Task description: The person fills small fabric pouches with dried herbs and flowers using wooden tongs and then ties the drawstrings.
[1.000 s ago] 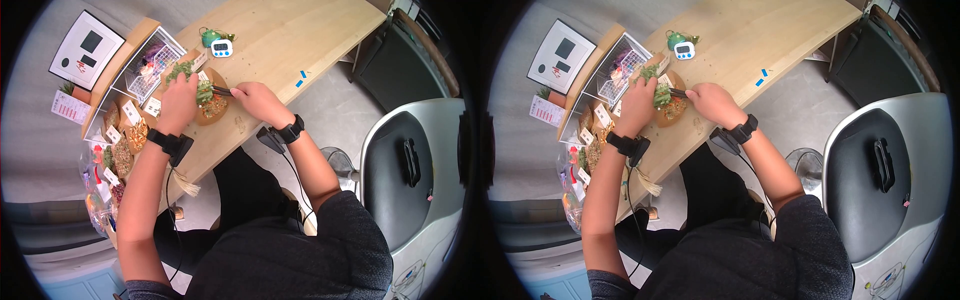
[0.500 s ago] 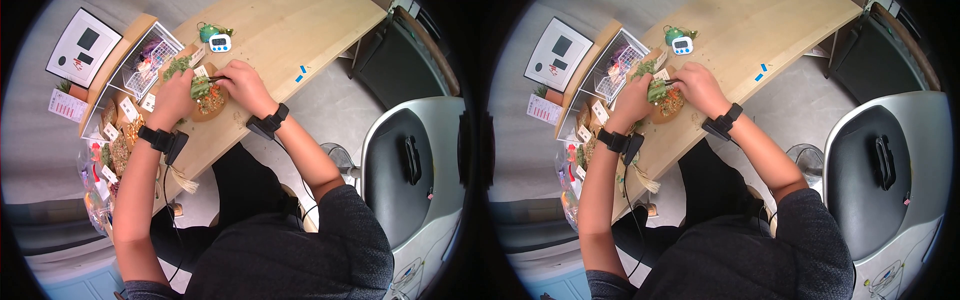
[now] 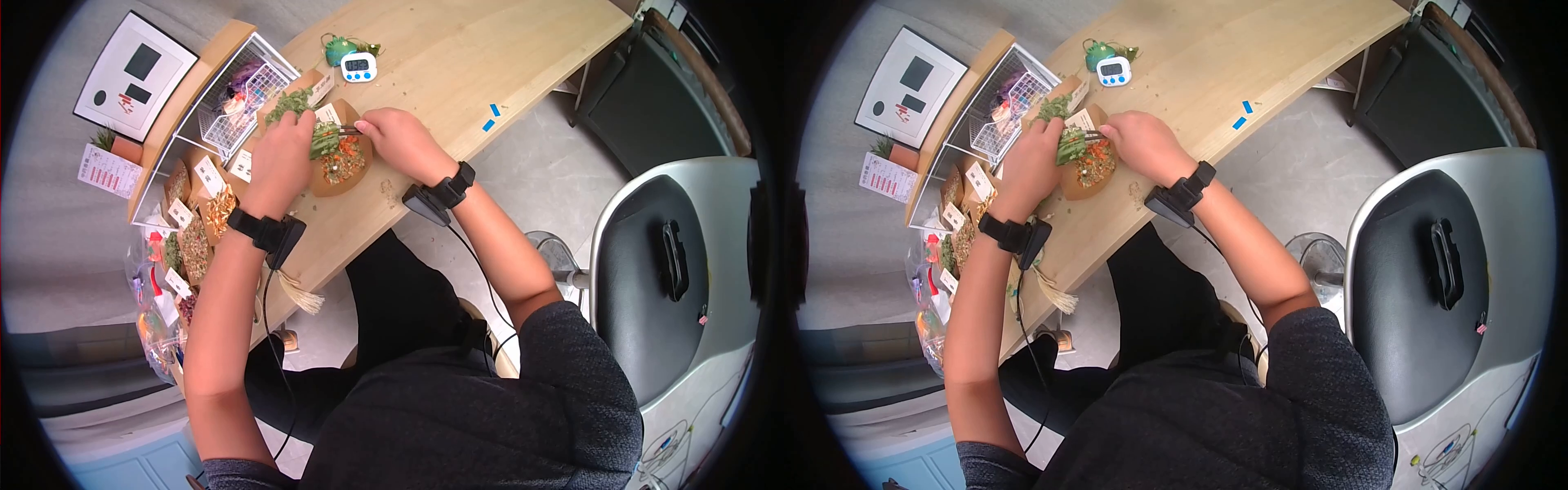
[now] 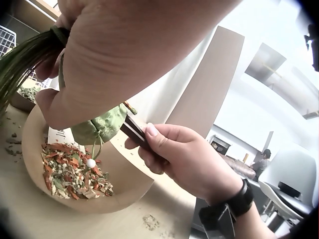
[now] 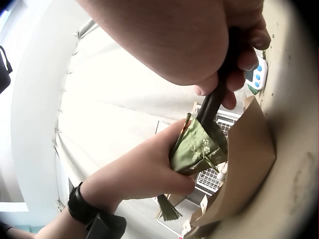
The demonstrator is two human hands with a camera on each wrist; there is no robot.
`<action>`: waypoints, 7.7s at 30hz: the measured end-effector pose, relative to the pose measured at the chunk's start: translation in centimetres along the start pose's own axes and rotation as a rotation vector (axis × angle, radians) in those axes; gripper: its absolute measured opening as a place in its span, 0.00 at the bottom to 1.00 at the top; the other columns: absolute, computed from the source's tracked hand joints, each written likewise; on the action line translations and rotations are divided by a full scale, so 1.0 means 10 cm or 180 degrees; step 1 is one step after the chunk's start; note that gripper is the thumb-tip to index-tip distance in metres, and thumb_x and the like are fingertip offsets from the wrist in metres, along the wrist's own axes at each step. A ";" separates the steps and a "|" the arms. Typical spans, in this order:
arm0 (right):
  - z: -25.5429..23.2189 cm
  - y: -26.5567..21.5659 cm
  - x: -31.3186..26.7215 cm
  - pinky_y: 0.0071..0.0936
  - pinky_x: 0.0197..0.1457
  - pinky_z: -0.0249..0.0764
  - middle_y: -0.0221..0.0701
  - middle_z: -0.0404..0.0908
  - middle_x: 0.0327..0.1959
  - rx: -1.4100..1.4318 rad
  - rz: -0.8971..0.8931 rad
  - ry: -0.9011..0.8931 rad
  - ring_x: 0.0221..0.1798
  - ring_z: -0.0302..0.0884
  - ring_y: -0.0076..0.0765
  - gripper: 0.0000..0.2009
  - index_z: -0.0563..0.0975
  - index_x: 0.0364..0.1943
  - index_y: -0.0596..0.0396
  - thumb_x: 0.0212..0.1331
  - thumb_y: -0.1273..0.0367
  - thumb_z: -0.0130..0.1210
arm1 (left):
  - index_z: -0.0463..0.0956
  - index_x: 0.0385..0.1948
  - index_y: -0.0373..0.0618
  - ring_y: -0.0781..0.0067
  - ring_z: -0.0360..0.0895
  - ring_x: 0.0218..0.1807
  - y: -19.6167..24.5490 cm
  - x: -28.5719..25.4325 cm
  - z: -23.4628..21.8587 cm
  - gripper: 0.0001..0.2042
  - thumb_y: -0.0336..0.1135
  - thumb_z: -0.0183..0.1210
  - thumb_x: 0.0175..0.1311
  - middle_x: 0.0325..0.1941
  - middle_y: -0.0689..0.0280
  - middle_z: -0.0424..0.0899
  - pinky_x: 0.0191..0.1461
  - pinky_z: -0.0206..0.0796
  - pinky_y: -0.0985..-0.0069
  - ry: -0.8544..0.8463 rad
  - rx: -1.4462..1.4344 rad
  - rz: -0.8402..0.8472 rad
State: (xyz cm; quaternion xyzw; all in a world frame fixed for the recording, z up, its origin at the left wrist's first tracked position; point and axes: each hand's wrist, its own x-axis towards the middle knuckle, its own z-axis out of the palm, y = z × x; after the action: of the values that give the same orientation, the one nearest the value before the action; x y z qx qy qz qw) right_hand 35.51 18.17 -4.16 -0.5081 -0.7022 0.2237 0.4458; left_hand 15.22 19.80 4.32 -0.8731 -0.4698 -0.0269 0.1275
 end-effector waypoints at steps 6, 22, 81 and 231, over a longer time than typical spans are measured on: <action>0.05 0.06 0.04 0.45 0.47 0.75 0.50 0.82 0.36 0.0290 -0.0263 -0.0037 0.41 0.79 0.58 0.13 0.82 0.41 0.60 0.74 0.64 0.53 | 0.72 0.48 0.42 0.49 0.80 0.50 0.00 -0.03 0.09 0.19 0.18 0.60 0.53 0.45 0.54 0.79 0.49 0.77 0.57 0.0071 0.0022 0.0158; 0.08 0.06 0.04 0.44 0.47 0.75 0.48 0.82 0.34 0.0400 -0.0483 0.0048 0.41 0.79 0.57 0.11 0.82 0.40 0.58 0.71 0.64 0.55 | 0.72 0.46 0.42 0.50 0.79 0.50 0.02 -0.11 0.10 0.16 0.18 0.58 0.55 0.44 0.56 0.78 0.47 0.77 0.58 0.0160 0.0021 0.0078; -0.19 0.04 -0.12 0.36 0.42 0.77 0.40 0.84 0.33 0.0157 -0.0619 0.0515 0.36 0.81 0.45 0.08 0.84 0.40 0.57 0.56 0.73 0.67 | 0.72 0.48 0.40 0.42 0.79 0.54 -0.16 -0.17 -0.05 0.23 0.23 0.68 0.47 0.48 0.50 0.78 0.54 0.75 0.55 -0.0467 -0.0646 -0.0422; -0.02 -0.27 -0.25 0.24 0.33 0.75 0.32 0.85 0.27 0.1292 -0.0156 0.0463 0.27 0.77 0.22 0.06 0.84 0.38 0.61 0.63 0.71 0.63 | 0.73 0.50 0.35 0.39 0.80 0.54 -0.15 -0.14 -0.02 0.19 0.25 0.64 0.55 0.48 0.43 0.83 0.56 0.72 0.53 -0.0621 -0.0873 -0.0662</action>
State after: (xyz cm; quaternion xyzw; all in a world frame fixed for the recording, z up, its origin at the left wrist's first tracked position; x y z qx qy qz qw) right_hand 34.48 14.78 -3.00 -0.4055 -0.6209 0.3124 0.5938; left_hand 13.27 19.43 4.54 -0.8275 -0.5596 -0.0190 -0.0422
